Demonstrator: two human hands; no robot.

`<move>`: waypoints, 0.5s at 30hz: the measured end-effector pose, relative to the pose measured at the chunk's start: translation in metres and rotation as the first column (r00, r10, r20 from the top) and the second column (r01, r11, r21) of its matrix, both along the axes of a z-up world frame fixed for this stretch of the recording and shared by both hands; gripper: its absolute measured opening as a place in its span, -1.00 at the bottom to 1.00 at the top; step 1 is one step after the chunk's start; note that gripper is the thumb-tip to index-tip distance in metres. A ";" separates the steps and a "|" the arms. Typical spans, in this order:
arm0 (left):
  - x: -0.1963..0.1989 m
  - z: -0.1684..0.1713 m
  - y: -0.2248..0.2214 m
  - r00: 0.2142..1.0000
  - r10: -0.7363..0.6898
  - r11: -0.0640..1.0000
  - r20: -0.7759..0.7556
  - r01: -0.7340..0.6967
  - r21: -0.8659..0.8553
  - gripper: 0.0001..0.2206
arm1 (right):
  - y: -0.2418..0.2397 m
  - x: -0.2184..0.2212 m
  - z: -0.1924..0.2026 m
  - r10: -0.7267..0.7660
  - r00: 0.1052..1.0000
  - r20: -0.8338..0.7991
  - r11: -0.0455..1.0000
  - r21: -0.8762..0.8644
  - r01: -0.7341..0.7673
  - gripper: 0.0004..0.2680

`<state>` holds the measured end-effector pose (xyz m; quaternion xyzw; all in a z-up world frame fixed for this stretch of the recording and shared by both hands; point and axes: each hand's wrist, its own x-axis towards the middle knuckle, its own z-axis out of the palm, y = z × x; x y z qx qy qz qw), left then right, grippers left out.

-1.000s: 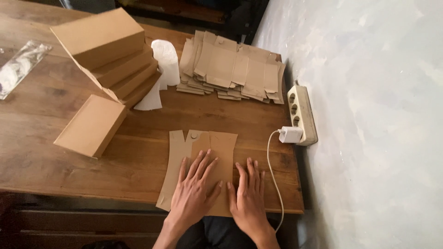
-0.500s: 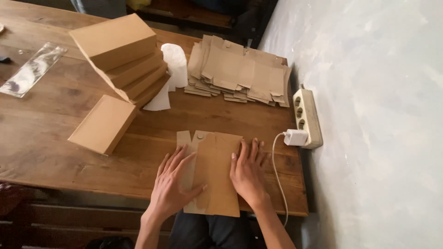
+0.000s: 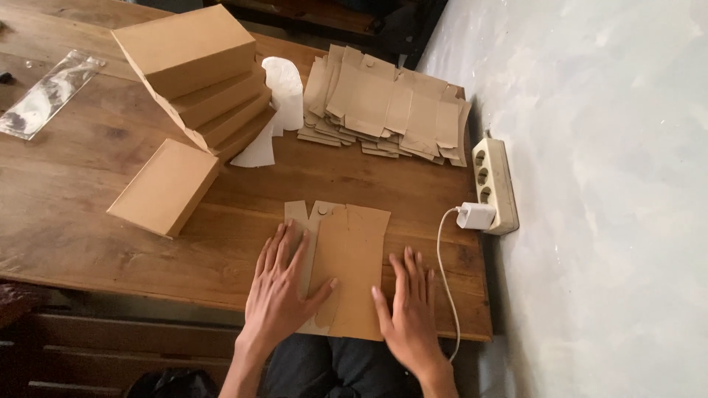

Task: Assembling a small cardboard box from a flat template by folding along pre-scored lines and tucking in tabs.

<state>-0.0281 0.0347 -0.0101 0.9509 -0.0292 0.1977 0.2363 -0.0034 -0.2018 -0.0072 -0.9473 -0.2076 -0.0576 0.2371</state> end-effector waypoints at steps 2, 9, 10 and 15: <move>-0.001 0.002 -0.001 1.000 0.000 1.000 -0.003 0.000 -0.009 -0.23 | -0.003 -0.010 -0.001 -0.011 1.000 -0.010 1.000 -0.015 0.010 -0.56; 0.000 -0.005 -0.001 0.999 0.030 0.999 -0.024 -0.030 -0.015 -0.11 | 0.003 -0.003 0.004 -0.049 0.995 -0.089 0.998 -0.033 0.046 -0.58; 0.000 -0.005 -0.001 0.999 0.027 1.000 -0.025 -0.027 -0.015 -0.11 | 0.005 0.003 0.003 -0.052 0.995 -0.090 0.998 -0.033 0.049 -0.58; 0.001 -0.005 0.000 0.998 0.014 0.998 -0.067 -0.017 -0.053 -0.21 | 0.010 0.031 0.003 -0.125 0.991 0.036 0.963 -0.237 0.130 -0.57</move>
